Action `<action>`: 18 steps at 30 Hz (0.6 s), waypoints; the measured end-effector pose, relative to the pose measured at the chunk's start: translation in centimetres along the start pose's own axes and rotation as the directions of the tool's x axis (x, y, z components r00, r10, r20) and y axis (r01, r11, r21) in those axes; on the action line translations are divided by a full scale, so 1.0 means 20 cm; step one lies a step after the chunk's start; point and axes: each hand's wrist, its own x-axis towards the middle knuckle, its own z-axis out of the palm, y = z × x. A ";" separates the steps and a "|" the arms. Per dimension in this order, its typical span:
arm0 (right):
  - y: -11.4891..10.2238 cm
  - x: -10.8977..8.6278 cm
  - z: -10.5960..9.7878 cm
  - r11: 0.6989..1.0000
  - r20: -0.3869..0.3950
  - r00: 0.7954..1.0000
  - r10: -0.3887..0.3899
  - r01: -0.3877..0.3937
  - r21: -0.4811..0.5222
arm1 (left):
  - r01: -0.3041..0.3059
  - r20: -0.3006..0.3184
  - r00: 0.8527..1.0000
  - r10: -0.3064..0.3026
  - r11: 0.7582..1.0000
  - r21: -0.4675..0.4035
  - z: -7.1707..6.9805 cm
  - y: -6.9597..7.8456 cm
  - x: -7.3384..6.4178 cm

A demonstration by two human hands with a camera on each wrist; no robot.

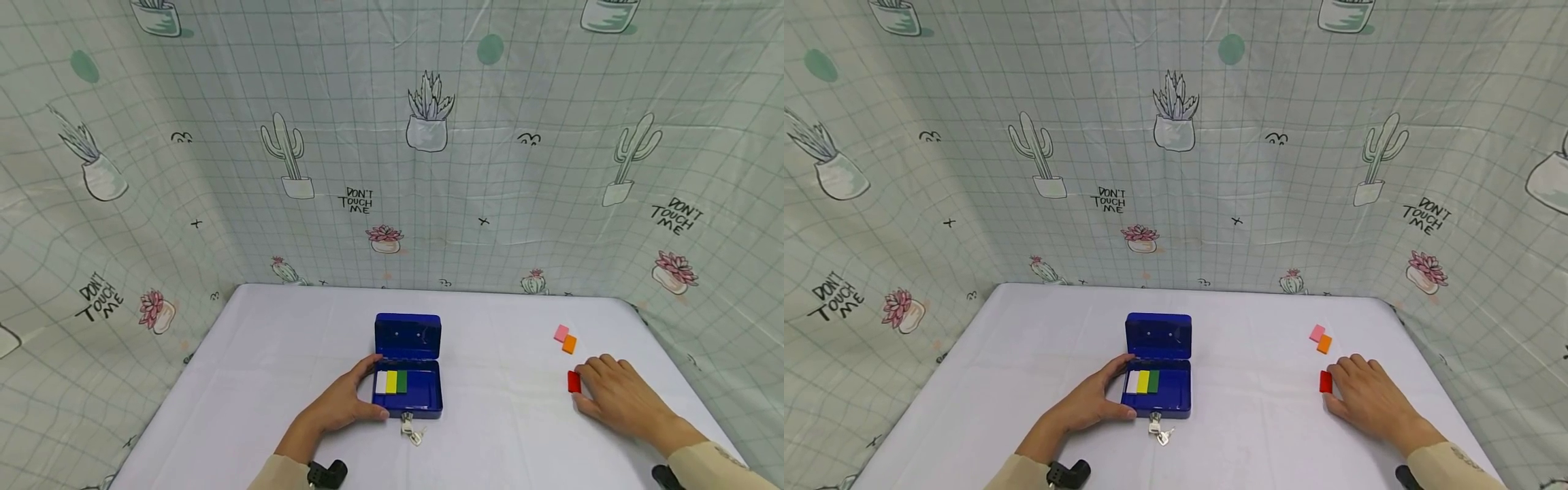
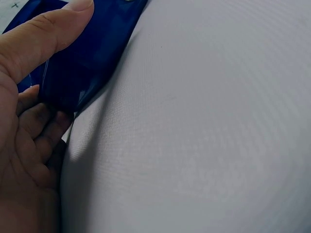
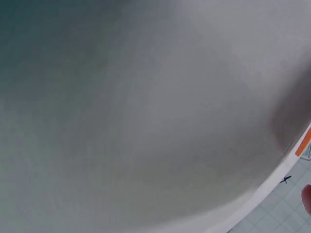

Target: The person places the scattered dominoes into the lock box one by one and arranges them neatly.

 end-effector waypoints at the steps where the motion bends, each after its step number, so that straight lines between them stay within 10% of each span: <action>1: 0.00 0.00 0.00 1.000 0.002 1.000 -0.003 0.003 0.004 | 0.000 0.000 1.000 0.000 1.000 0.001 0.00 0.00 0.00; 11: 0.02 0.01 0.01 0.999 0.048 0.999 0.020 -0.021 0.032 | -0.006 0.002 1.000 0.006 1.000 -0.008 0.00 0.00 -0.01; 18: 0.03 0.02 0.04 0.999 -0.088 0.996 -0.034 0.035 0.015 | -0.008 0.003 1.000 0.008 1.000 -0.011 0.00 0.00 -0.01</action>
